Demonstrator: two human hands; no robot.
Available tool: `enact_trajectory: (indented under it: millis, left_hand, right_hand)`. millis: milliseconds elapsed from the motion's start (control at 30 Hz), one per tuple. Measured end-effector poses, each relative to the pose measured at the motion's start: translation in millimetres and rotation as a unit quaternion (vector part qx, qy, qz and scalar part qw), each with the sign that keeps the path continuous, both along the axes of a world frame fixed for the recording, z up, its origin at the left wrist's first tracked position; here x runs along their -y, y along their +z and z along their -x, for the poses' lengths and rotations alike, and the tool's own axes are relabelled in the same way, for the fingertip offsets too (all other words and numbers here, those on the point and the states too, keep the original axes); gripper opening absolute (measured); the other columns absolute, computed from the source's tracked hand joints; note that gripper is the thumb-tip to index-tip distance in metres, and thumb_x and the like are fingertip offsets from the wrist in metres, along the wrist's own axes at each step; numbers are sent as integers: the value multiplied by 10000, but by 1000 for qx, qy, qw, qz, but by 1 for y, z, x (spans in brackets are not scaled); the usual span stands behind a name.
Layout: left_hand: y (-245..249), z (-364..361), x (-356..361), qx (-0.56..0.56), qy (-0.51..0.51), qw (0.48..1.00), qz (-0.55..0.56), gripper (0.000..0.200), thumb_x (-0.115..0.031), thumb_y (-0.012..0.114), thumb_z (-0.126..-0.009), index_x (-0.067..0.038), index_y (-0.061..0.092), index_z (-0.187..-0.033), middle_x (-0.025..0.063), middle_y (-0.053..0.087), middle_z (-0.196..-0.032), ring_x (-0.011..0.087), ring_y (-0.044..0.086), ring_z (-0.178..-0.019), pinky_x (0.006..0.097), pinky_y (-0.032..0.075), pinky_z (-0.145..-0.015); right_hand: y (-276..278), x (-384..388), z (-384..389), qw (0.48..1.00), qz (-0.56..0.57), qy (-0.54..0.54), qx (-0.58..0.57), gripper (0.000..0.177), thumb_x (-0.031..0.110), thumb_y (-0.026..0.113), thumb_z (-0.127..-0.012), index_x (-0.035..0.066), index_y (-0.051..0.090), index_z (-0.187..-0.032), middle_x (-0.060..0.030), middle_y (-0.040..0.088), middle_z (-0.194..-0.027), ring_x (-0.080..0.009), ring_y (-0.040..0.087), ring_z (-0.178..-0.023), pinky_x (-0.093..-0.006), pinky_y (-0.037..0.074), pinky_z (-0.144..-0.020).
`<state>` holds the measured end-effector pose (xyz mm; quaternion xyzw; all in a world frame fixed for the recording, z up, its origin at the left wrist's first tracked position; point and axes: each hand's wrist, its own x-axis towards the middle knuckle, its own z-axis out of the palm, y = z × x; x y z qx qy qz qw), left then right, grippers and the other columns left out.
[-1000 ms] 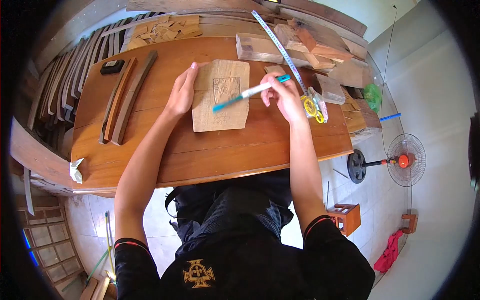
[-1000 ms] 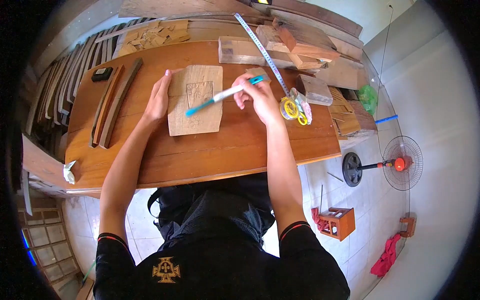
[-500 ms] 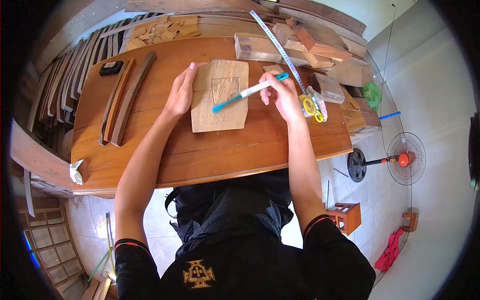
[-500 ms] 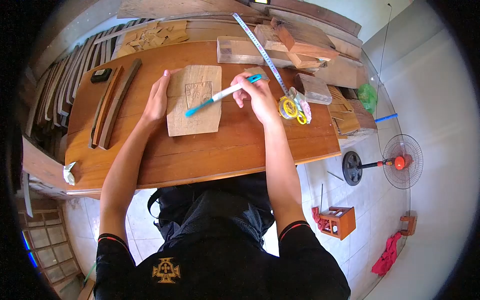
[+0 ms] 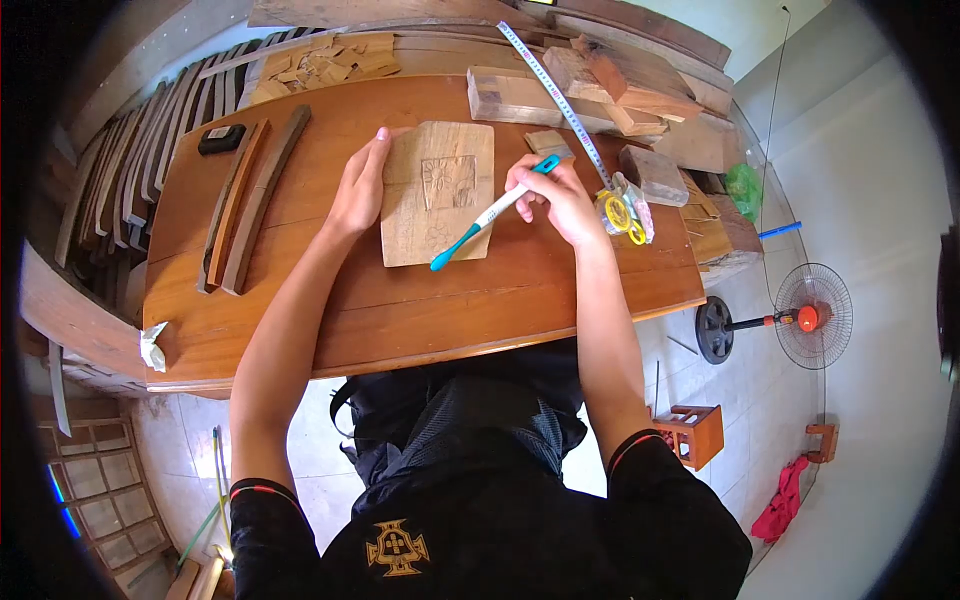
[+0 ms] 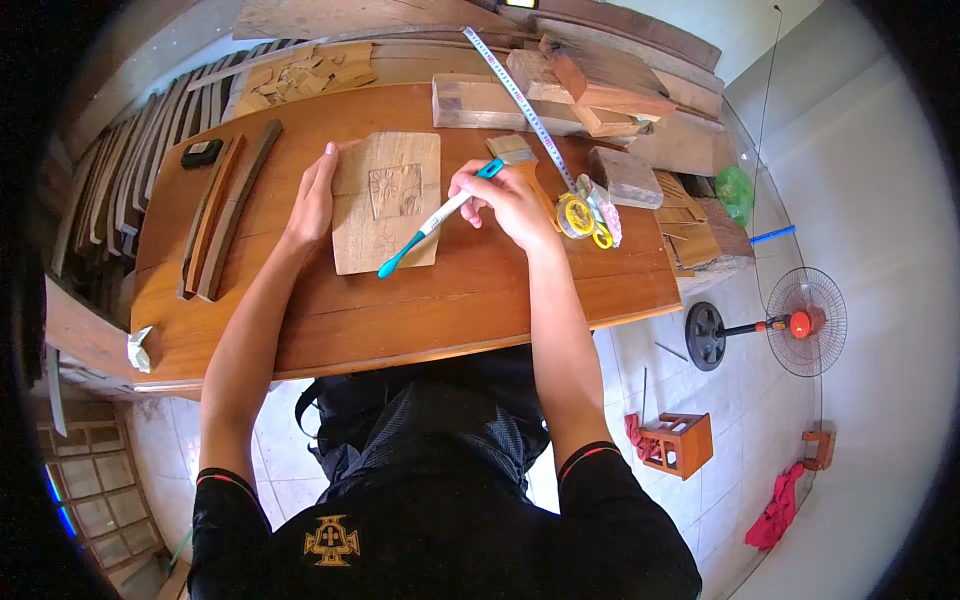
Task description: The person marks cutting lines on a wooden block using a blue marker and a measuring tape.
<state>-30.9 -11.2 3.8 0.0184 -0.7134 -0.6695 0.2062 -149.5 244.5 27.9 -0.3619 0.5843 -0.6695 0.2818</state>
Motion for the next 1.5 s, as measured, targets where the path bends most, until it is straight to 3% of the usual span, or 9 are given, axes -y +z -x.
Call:
enact_trajectory:
  millis: [300, 400, 567, 800, 933, 1067, 1200, 1333, 1500]
  left_hand:
    - [3, -1, -1, 8, 9, 1000, 11, 575, -392, 276, -1075, 64, 554, -1286, 153, 612, -1244, 202, 546, -1162, 325, 367, -1053]
    - [2, -1, -1, -1, -4, 1000, 0, 574, -391, 277, -1074, 65, 554, -1286, 154, 613, -1244, 200, 546, -1162, 325, 366, -1053]
    - [6, -4, -3, 22, 11, 1000, 8, 568, -383, 277, -1076, 68, 557, -1278, 153, 614, -1240, 200, 548, -1158, 326, 368, -1052]
    - [1, -1, -1, 3, 1, 1000, 5, 574, -393, 279, -1072, 63, 562, -1277, 155, 617, -1233, 203, 548, -1154, 331, 366, -1054]
    - [-1, 0, 1, -1, 4, 1000, 14, 572, -391, 282, -1072, 64, 561, -1279, 156, 617, -1236, 207, 546, -1162, 331, 362, -1058]
    - [-3, 1, 1, -12, 1, 1000, 11, 572, -392, 284, -1071, 62, 563, -1277, 157, 617, -1236, 208, 545, -1163, 331, 362, -1058]
    - [3, -1, -1, -2, 4, 1000, 7, 570, -390, 280, -1072, 60, 567, -1273, 156, 619, -1233, 209, 546, -1162, 332, 363, -1056]
    - [1, -2, 0, 8, 12, 1000, 21, 569, -387, 277, -1074, 62, 568, -1270, 155, 620, -1231, 209, 548, -1160, 333, 368, -1052]
    - [2, -2, -1, 7, 12, 1000, 19, 567, -383, 275, -1075, 61, 569, -1270, 155, 619, -1231, 207, 550, -1154, 331, 373, -1047]
  right_hand:
    - [1, -1, 0, 1000, -1, 7, -9, 257, 226, 546, -993, 5, 612, -879, -41, 546, -647, -116, 519, -538, -244, 398, -464]
    - [0, 0, 2, 996, 69, -46, 27, 251, 230, 551, -989, 8, 610, -888, -42, 552, -654, -117, 515, -537, -245, 390, -465]
    - [0, -1, -2, 1000, -22, 7, -21, 260, 232, 556, -987, 3, 619, -881, -41, 573, -682, -110, 553, -571, -239, 430, -484]
    - [6, 0, -5, 998, 30, -46, 14, 243, 197, 540, -994, 0, 630, -884, -44, 573, -684, -114, 550, -562, -240, 426, -475]
    - [1, -1, 1, 1000, 16, -5, -23, 262, 234, 549, -987, 8, 618, -876, -45, 557, -668, -122, 546, -557, -246, 415, -474]
    - [2, -1, 2, 994, 73, -71, 40, 262, 227, 528, -994, 12, 600, -861, -36, 550, -688, -104, 532, -571, -241, 426, -497]
    - [-3, -3, 3, 999, -1, -26, -19, 265, 232, 526, -1000, 21, 600, -857, -22, 535, -636, -106, 510, -534, -241, 411, -485]
    - [0, -3, 5, 992, 88, -92, 25, 270, 229, 517, -1006, 10, 601, -873, -44, 555, -665, -105, 520, -556, -240, 416, -492]
    - [1, 0, -3, 999, 9, -37, -11, 261, 238, 531, -1000, 15, 606, -886, -30, 536, -649, -115, 522, -563, -261, 408, -493]
